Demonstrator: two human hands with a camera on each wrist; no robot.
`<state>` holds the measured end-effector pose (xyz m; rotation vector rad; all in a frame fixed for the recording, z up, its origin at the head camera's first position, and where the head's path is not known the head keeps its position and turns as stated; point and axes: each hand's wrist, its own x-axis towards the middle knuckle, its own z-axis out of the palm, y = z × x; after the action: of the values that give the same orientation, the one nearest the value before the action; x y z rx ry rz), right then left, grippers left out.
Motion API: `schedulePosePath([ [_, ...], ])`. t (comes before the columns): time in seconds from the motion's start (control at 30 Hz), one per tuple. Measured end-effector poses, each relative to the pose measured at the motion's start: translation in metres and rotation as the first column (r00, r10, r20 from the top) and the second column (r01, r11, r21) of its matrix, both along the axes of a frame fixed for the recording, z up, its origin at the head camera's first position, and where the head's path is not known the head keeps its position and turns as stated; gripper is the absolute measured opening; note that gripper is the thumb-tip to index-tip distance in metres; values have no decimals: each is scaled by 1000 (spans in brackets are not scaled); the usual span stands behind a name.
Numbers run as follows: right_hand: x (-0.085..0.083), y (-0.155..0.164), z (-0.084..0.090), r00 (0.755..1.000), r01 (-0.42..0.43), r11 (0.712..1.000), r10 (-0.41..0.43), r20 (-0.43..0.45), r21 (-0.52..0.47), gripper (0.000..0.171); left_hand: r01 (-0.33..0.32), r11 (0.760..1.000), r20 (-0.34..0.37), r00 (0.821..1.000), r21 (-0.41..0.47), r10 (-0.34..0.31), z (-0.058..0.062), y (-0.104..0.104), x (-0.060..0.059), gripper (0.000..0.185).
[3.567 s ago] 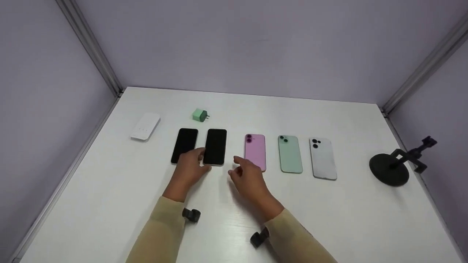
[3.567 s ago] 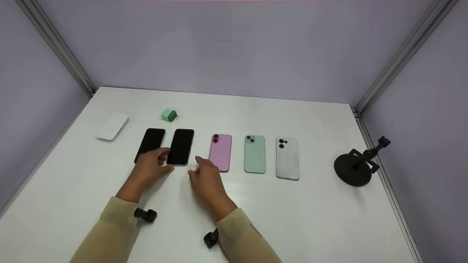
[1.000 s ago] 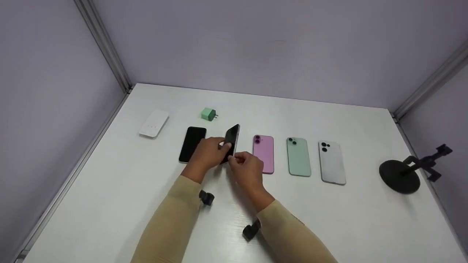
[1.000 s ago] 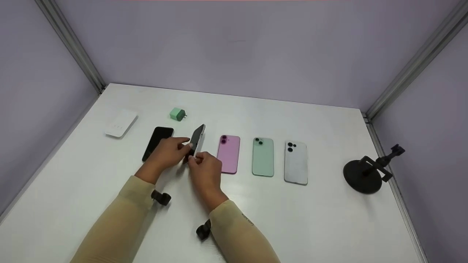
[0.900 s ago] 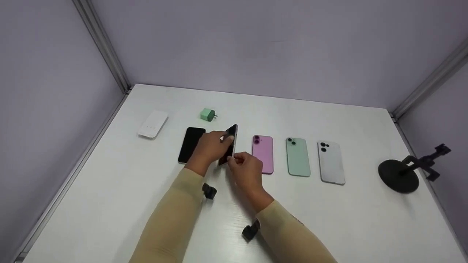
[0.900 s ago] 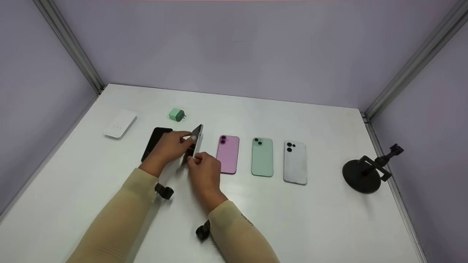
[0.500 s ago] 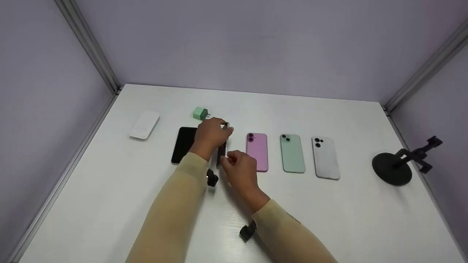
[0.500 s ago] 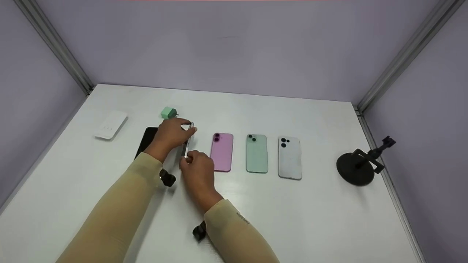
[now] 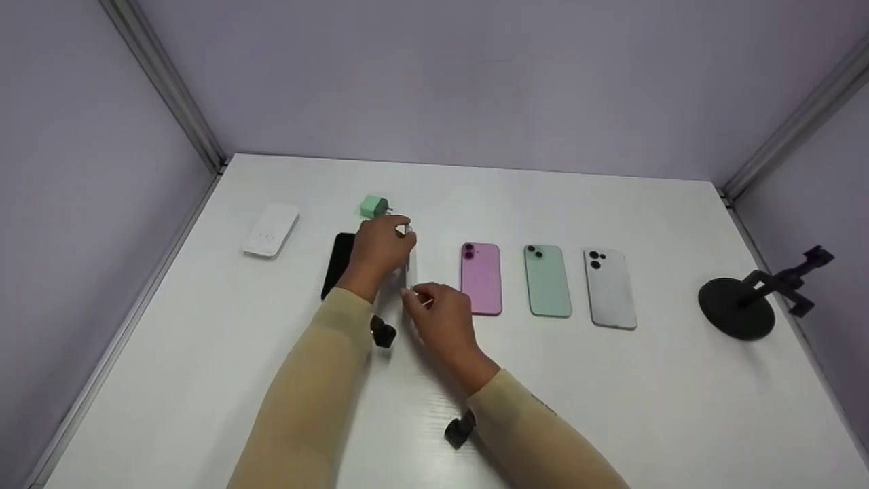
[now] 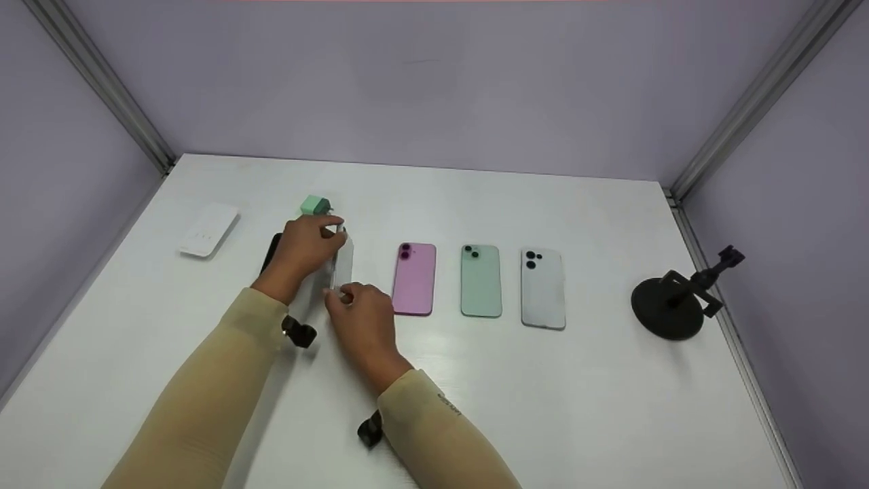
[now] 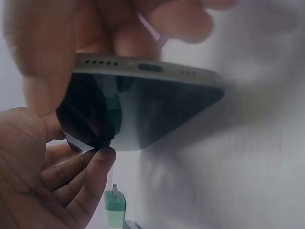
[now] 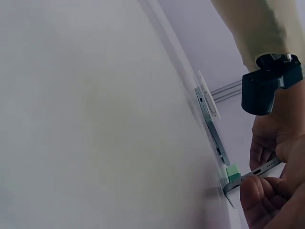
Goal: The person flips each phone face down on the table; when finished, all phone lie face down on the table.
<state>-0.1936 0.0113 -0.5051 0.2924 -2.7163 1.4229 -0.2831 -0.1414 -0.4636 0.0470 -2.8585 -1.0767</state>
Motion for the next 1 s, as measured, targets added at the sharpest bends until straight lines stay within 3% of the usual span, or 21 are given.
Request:
schedulePosePath([
  [0.27,0,2,-1,996,-15,992,4,88,127,58,-48,997,27,999,59,46,-5,-11,4,40],
  [0.37,0,1,0,992,-8,989,-10,122,147,53,-39,996,65,997,78,34,-7,-16,6,41],
  [0.57,1,0,-3,991,-1,981,-24,128,195,47,30,995,143,989,94,-43,-11,-28,9,46],
  [0.77,-1,3,-7,995,-1,977,-22,102,212,37,97,991,174,978,88,-111,-13,-36,8,50],
  [1.0,0,4,-13,991,26,988,-46,125,155,30,208,972,252,940,106,-228,-10,-45,11,66],
])
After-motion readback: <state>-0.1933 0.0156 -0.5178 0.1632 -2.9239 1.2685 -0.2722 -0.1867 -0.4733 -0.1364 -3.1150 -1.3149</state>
